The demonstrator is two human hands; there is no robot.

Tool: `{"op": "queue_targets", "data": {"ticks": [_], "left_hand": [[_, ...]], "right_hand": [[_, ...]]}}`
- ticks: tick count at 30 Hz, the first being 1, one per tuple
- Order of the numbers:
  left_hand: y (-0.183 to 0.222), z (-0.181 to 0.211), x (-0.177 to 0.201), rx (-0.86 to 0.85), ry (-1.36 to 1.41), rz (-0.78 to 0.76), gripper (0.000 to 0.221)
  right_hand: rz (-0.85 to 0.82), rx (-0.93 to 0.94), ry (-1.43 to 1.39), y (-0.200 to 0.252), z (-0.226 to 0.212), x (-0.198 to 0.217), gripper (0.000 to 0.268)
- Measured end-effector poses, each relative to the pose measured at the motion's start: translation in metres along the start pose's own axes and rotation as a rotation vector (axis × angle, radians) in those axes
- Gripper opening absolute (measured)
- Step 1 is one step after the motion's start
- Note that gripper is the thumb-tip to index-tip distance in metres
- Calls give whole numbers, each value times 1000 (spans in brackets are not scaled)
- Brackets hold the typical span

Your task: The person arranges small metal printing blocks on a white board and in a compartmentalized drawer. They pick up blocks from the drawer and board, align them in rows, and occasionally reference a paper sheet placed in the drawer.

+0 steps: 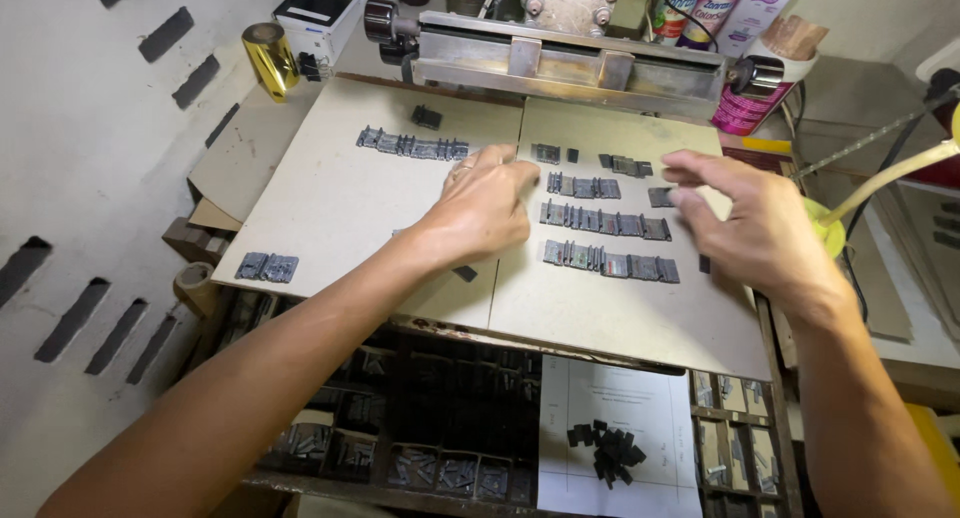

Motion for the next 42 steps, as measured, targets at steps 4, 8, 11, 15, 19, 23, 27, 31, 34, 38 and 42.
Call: {"op": "queue_targets", "data": {"ticks": [4,8,11,15,19,23,27,31,34,38,42], "left_hand": [[14,9,3,-289,-186,236,42],[21,24,2,-294,-133,213,48],[20,28,-5,-261,-78,121,59],[20,35,-8,-275,-53,78,56],[20,37,-5,-239,-29,65,44],[17,34,-6,-279,-32,111,30],[18,33,-8,-260,5,121,35],[19,27,-7,-247,-23,180,60],[19,18,-11,-242,-138,219,34],[17,13,-16,-259,-213,235,46],[18,16,-20,-336,-323,290,46]], "right_hand": [[16,-113,-94,18,6,7,43],[-68,-148,-37,17,3,-3,44],[-136,-168,-103,14,-1,-9,47],[-168,-143,-81,9,-2,-14,51],[-186,-147,-37,7,-6,-15,51],[-158,-129,-3,6,-8,-15,45],[-168,-152,29,10,-13,-15,49],[-144,-98,-65,18,-17,-14,55],[-25,-79,-40,33,-16,-3,49],[108,66,65,57,-17,-2,44],[231,138,20,84,-14,-11,36]]}}
Point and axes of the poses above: each hand's wrist, its own y-axis away from the middle knuckle, its own x-axis out of the back of the hand, z = x × y, the point moved 7 cm from there along -y, towards the middle knuckle, and after that the axes turned 15 degrees about -z, right-handed, at the moved point
